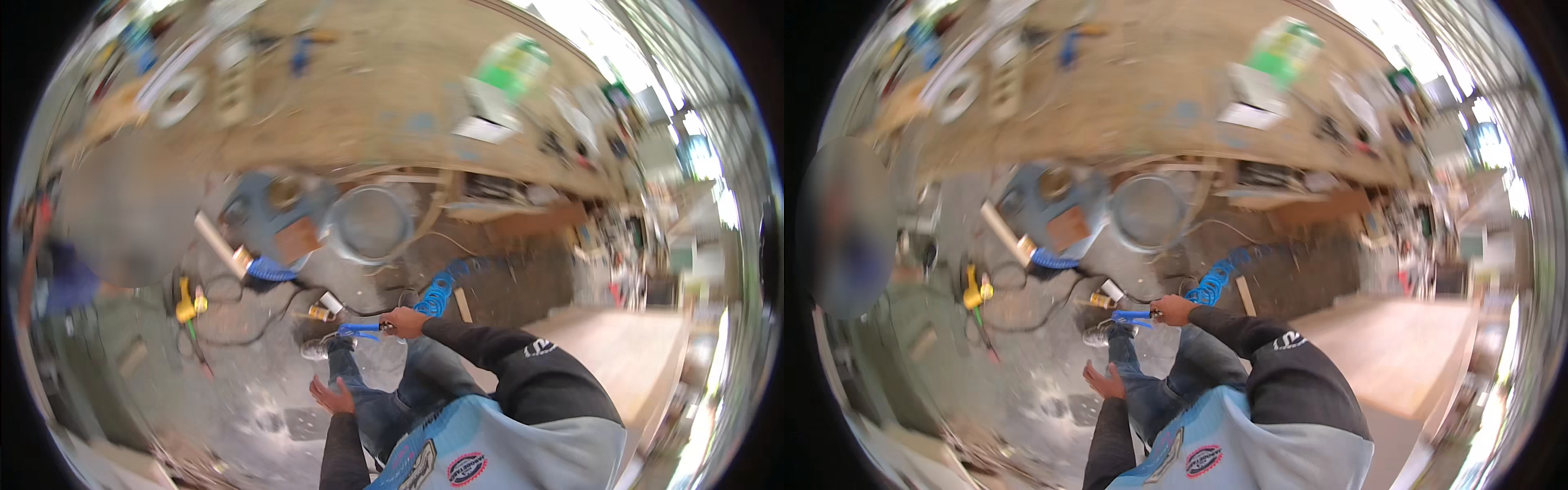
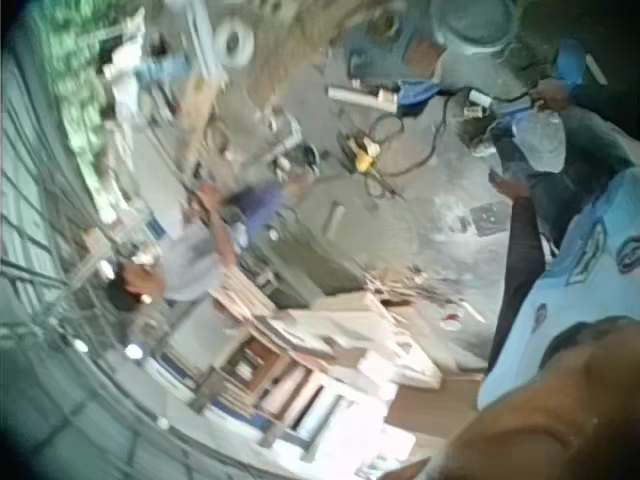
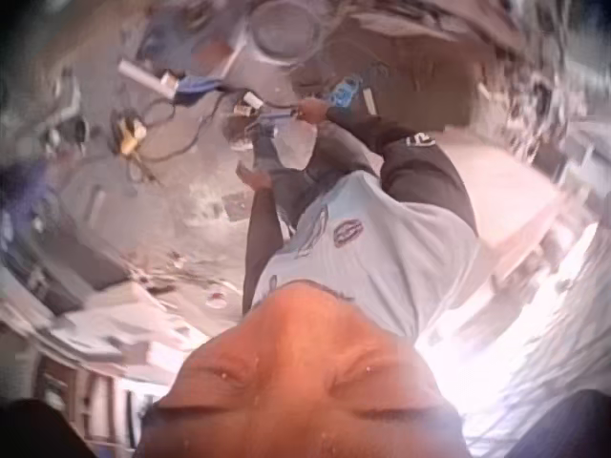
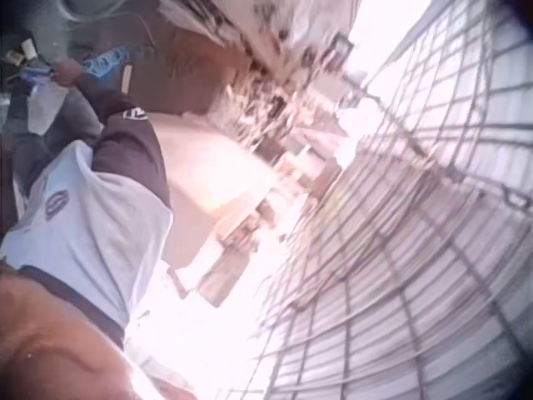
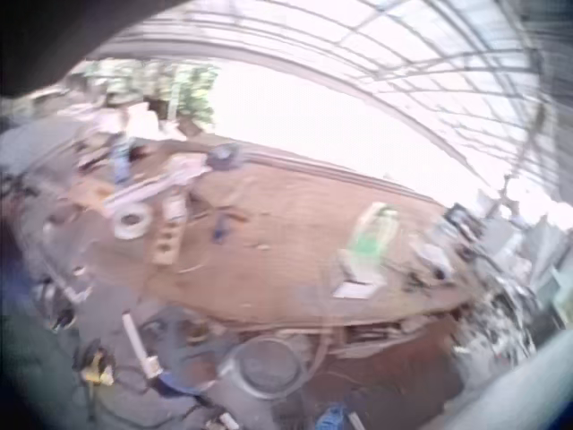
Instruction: The person measures a wooden board with a tape measure, marks it with a pencil, and uses a pneumatic nail gun to attach wooden strips to a larger white panel.
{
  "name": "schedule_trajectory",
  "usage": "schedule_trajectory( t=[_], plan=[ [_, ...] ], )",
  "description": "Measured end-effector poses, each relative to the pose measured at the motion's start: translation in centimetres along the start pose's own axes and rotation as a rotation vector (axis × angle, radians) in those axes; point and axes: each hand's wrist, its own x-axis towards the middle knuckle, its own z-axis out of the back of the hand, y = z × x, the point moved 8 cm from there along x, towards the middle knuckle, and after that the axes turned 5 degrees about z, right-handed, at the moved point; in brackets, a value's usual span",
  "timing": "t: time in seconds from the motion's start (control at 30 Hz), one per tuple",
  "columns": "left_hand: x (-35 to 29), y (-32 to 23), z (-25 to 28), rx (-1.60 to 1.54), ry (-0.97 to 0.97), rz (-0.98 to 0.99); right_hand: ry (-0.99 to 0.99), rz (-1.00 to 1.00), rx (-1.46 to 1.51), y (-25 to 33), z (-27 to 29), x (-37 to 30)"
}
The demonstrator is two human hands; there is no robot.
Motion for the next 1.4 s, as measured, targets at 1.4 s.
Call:
schedule_trajectory(
  t=[1.4],
  plan=[
    [-47.8, -90.9, -22.5, 0.364, 1.06, -2.383, -1.579, -0.112, 0.522, -13.5, 36.5, -68.8]
  ],
)
